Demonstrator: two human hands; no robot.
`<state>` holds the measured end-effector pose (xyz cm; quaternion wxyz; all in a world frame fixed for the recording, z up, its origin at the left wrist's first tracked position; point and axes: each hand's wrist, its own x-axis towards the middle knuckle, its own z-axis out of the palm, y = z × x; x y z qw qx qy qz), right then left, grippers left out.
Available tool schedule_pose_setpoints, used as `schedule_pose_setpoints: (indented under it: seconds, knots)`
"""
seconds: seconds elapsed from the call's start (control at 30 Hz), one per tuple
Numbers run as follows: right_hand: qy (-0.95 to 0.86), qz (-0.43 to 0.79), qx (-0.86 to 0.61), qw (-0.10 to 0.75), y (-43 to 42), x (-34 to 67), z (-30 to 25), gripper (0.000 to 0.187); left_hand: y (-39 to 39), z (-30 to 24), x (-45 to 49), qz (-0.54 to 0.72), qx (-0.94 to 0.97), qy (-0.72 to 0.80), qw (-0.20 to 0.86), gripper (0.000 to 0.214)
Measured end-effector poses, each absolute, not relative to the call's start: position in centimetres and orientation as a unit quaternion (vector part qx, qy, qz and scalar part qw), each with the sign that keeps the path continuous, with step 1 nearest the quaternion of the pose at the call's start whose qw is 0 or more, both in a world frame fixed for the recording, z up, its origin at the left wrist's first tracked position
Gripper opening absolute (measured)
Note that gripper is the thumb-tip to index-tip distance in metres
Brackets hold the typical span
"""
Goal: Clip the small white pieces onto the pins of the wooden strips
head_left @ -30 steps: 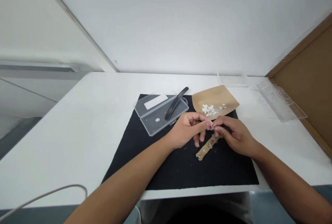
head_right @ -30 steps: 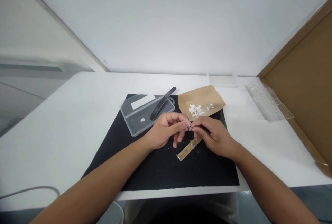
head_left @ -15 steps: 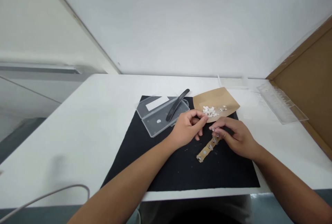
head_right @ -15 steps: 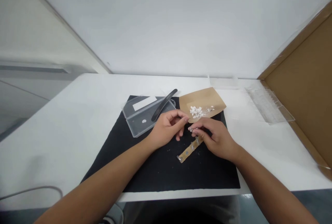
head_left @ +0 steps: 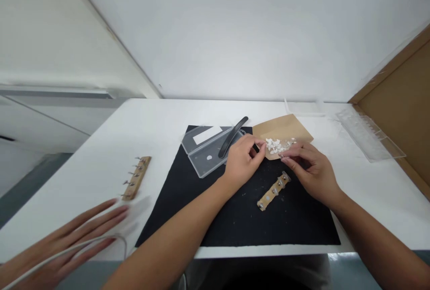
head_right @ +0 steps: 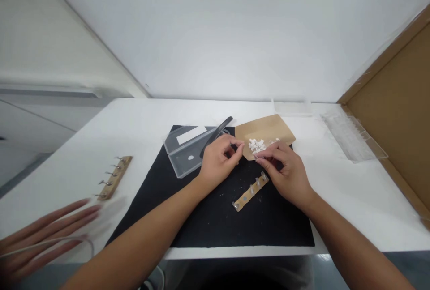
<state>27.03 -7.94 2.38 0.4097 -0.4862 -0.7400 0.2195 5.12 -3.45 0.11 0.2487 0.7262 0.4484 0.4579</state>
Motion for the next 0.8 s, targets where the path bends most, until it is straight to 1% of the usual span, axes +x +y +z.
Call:
schedule_pose_setpoints:
  seconds: [0.17,0.3,0.43,0.57,0.67,0.8]
  knots:
    - [-0.706,0.223,-0.503,0.445,-7.7,26.9,2.0,0.012,-3.2,-0.6,5.0,0.461,0.728,0.448,0.238,0.012]
    - [-0.700,0.223,-0.505,0.454,-7.5,27.1,1.9,0.011,-3.4,-0.3,4.3,0.451,0.764,0.410,0.210,0.012]
    - [-0.704,0.211,-0.503,0.454,-7.3,27.4,1.9,0.012,-3.4,0.8,3.1,0.352,0.858,0.303,0.218,0.026]
    - [-0.729,0.212,-0.487,0.432,-7.5,27.5,2.1,0.011,-3.1,1.6,2.3,0.310,0.899,0.207,0.229,0.050]
    - [-0.769,0.228,-0.431,0.414,-7.7,27.4,2.5,0.008,-3.2,1.5,2.3,0.276,0.915,0.184,0.231,0.065]
    - [-0.802,0.275,-0.358,0.391,-7.8,27.2,2.9,0.009,-3.7,1.1,2.8,0.214,0.924,0.189,0.256,0.072]
